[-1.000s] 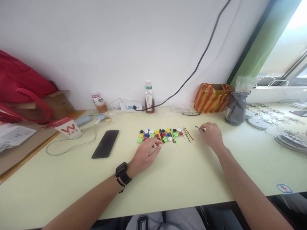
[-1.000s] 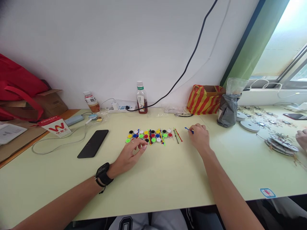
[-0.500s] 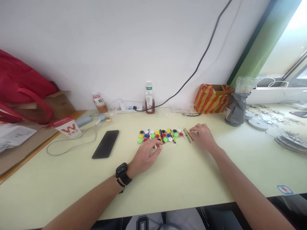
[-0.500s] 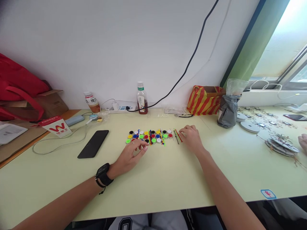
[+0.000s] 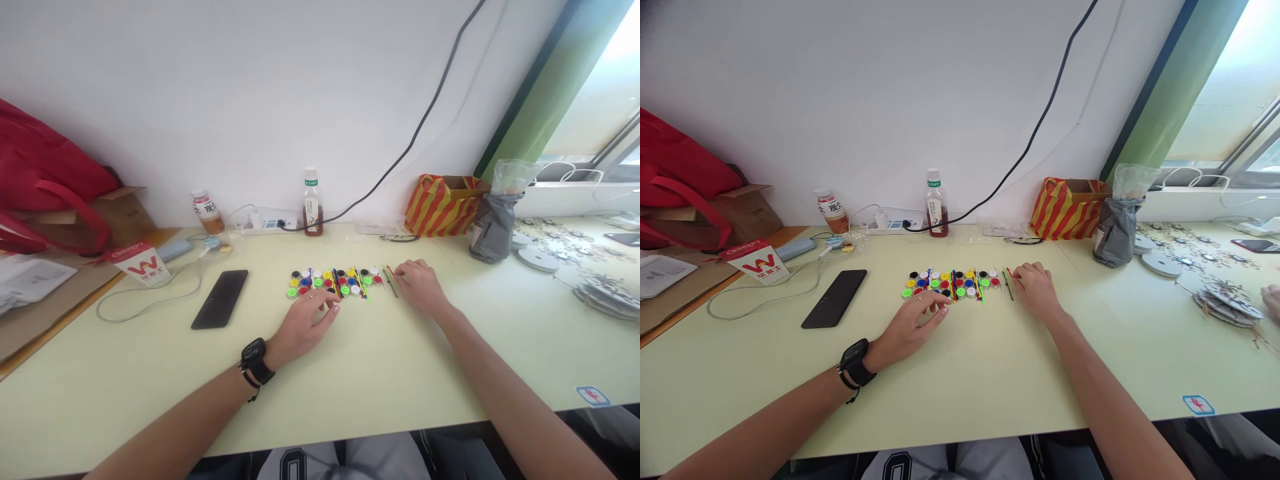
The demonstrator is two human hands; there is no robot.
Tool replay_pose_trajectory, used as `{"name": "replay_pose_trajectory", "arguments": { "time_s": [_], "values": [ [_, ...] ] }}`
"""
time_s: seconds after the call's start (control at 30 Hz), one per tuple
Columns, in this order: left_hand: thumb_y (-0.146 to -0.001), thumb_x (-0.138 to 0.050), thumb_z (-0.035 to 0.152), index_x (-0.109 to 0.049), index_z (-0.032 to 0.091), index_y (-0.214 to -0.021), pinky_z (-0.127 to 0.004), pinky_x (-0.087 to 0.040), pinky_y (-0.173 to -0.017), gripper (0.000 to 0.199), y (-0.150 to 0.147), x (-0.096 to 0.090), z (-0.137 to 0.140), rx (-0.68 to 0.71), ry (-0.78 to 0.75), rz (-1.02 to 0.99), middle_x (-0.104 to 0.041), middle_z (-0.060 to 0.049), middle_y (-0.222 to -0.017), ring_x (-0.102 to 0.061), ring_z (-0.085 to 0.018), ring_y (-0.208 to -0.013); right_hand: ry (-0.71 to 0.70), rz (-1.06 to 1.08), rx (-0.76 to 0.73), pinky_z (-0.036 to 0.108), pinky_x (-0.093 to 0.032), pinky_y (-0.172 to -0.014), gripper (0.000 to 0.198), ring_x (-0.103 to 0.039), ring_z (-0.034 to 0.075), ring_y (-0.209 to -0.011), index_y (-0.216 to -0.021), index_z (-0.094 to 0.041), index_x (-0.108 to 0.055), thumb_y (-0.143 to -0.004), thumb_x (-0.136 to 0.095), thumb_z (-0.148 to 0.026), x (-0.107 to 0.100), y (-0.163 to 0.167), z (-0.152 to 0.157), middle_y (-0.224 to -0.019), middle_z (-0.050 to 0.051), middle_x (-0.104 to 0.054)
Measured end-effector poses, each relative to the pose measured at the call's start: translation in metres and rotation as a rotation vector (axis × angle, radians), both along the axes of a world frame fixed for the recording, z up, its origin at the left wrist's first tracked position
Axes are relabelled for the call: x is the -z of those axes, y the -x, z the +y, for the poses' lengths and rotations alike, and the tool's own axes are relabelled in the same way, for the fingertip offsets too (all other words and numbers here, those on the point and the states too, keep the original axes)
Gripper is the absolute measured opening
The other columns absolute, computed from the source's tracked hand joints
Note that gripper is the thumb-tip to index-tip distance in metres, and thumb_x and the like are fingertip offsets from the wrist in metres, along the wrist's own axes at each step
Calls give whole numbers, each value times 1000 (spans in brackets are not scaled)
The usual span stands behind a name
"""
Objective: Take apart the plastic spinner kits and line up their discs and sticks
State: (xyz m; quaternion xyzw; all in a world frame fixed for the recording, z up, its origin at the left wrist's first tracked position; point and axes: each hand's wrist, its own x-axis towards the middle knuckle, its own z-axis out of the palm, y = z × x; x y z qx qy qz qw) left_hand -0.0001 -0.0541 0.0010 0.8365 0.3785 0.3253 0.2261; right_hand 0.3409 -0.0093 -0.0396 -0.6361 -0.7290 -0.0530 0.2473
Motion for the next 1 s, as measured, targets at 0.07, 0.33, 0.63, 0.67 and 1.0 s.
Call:
{"name": "replay_pose_trajectory", "arguments": {
  "time_s": [0.07, 0.33, 0.63, 0.67, 1.0],
  "values": [
    [-104, -53, 32, -67, 27, -115, -34, -51, -81, 19, 0, 0, 0, 2, -1, 3, -72, -3, -106, -64, -19, -92, -16, 35, 19, 44, -43, -82, 14, -59, 32, -98, -85, -23, -59, -95, -48, -27, -2, 1, -1, -91, 10, -72],
    [-104, -52, 33, -68, 26, -115, -35, -53, -81, 21, -1, -1, -1, 15, -13, -9, -72, -4, -105, -64, -20, -91, -63, 479, -76, 36, -50, -73, 25, -64, 23, -83, -116, -21, -57, -96, -45, -30, -7, 8, -1, -99, 8, -70],
    [-104, -53, 33, -68, 26, -114, -34, -52, -80, 19, -1, -2, -1, 19, 17, -9, -72, -4, -108, -64, -19, -92, 76, 228, -273, 35, -49, -74, 28, -65, 23, -83, -117, -23, -70, -101, -52, -37, -19, 36, -18, -96, 7, -68],
    [-104, -53, 33, -68, 26, -114, -33, -52, -79, 19, -1, -2, -1, 21, 23, -8, -72, -4, -108, -64, -19, -92, 78, 207, -272, 35, -49, -75, 27, -65, 23, -82, -117, -23, -70, -101, -52, -34, -18, 37, -18, -95, 7, -67],
    [-103, -54, 33, -68, 26, -112, -31, -51, -76, 19, -1, -3, -1, 44, 48, -9, -72, -3, -104, -63, -18, -90, 56, 160, -212, 36, -47, -78, 22, -65, 24, -89, -107, -22, -70, -100, -48, -23, -11, 37, -11, -97, 7, -69]
  ]
}}
